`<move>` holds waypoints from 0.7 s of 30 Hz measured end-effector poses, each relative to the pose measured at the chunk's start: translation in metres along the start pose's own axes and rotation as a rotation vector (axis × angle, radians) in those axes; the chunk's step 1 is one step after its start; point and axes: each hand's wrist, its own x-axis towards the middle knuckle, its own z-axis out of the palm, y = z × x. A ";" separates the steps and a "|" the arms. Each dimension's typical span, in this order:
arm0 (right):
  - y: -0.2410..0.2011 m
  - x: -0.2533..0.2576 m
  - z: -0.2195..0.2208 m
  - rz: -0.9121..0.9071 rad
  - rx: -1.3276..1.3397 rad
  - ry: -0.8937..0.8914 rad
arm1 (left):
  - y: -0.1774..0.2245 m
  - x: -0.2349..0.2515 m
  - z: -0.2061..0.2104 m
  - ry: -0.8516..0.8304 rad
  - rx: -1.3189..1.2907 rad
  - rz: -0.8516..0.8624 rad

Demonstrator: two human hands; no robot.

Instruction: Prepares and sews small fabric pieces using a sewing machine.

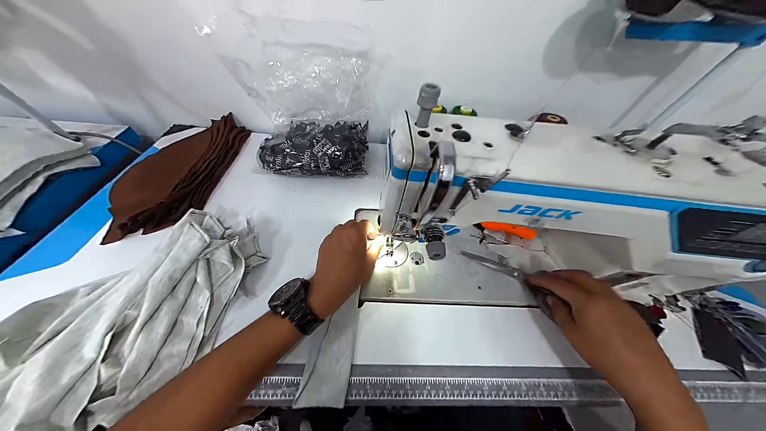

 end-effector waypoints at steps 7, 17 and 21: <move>0.008 -0.053 -0.028 -0.003 0.118 -0.245 | 0.012 0.002 0.015 -0.011 -0.004 -0.133; -0.045 -0.151 -0.030 0.235 0.086 -0.142 | 0.035 -0.163 -0.055 0.089 -1.285 -0.389; -0.095 -0.187 -0.012 0.096 1.100 -0.156 | 0.042 -0.218 -0.061 0.178 -1.326 -0.395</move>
